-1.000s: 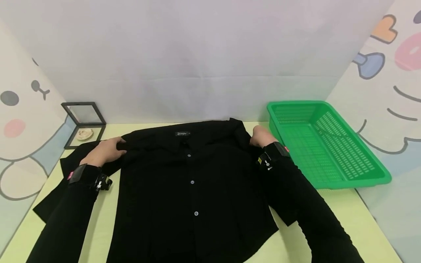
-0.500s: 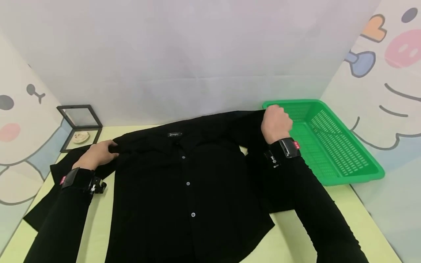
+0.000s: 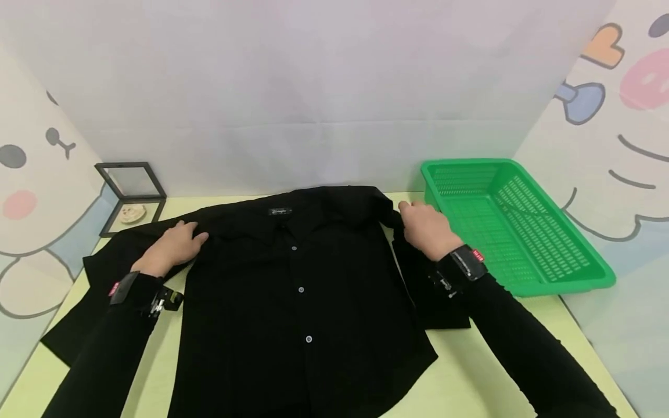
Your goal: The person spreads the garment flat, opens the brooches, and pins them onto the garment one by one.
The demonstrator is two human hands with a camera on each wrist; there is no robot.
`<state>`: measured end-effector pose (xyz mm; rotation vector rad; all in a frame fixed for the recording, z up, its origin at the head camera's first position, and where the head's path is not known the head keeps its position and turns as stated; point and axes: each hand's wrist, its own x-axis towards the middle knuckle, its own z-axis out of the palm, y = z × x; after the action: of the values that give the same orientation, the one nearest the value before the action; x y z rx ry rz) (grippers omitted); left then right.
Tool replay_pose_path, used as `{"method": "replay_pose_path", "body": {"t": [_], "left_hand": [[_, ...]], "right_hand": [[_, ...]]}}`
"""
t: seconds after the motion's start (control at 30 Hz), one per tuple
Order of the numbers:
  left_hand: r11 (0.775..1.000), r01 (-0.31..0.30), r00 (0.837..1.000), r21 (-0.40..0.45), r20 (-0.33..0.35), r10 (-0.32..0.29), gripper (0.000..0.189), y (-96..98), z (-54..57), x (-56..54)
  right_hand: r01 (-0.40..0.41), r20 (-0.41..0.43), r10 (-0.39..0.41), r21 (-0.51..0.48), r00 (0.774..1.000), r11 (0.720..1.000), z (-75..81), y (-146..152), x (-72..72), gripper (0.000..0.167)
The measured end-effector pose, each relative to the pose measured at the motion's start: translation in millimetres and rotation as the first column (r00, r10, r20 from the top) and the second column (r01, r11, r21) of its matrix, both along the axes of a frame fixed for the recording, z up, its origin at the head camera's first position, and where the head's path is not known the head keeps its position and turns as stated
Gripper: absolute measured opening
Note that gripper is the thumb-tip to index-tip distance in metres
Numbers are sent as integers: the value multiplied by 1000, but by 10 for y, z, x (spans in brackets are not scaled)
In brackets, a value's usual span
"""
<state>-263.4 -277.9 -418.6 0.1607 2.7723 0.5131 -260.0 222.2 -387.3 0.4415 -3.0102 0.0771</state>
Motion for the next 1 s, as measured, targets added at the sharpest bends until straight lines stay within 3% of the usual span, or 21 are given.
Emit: {"method": "replay_pose_path", "body": {"t": [0.07,0.13,0.17,0.2,0.23,0.3,0.37,0.43,0.53,0.6,0.77,0.87,1.0], "left_hand": [[1000,0,1000,31,-14,1,66,108,19,87],[1000,14,999,23,-53,-13,72,232,27,200],[1000,26,997,9,-73,-25,75,299,20,261],[999,41,995,-16,-93,-43,78,372,9,324],[997,60,992,-39,-111,-64,79,449,-8,385],[993,95,989,-70,-109,-103,83,590,-54,503],[989,113,989,-93,-85,-121,89,696,-109,608],[989,119,992,-91,-38,-123,94,755,-153,682],[987,114,993,-114,44,-109,110,738,-185,731],[985,117,989,-130,111,-103,117,715,-145,767],[971,132,968,-200,236,-83,129,698,-43,895],[974,132,958,-182,276,-78,137,652,-117,879],[984,126,947,-125,310,-82,145,589,-212,793]], "right_hand": [[26,-232,-19,28,973,999,-159,-47,51,18],[-5,-400,21,41,916,999,-275,-102,90,25],[-54,-441,70,49,895,997,-315,-134,111,28],[-119,-439,128,48,889,992,-341,-170,137,35],[-195,-387,193,34,902,980,-358,-208,166,42],[-318,-185,308,-25,933,948,-389,-291,246,47],[-333,88,344,-117,935,936,-430,-372,351,56],[-267,332,306,-158,892,951,-475,-436,470,67],[-186,512,226,-129,829,974,-511,-503,665,74],[-166,568,196,-106,799,981,-467,-550,801,76],[-205,606,216,-89,766,975,-291,-638,967,68],[-237,564,261,-118,784,964,-273,-626,880,53],[-216,510,276,-175,815,960,-334,-609,642,41]]}}
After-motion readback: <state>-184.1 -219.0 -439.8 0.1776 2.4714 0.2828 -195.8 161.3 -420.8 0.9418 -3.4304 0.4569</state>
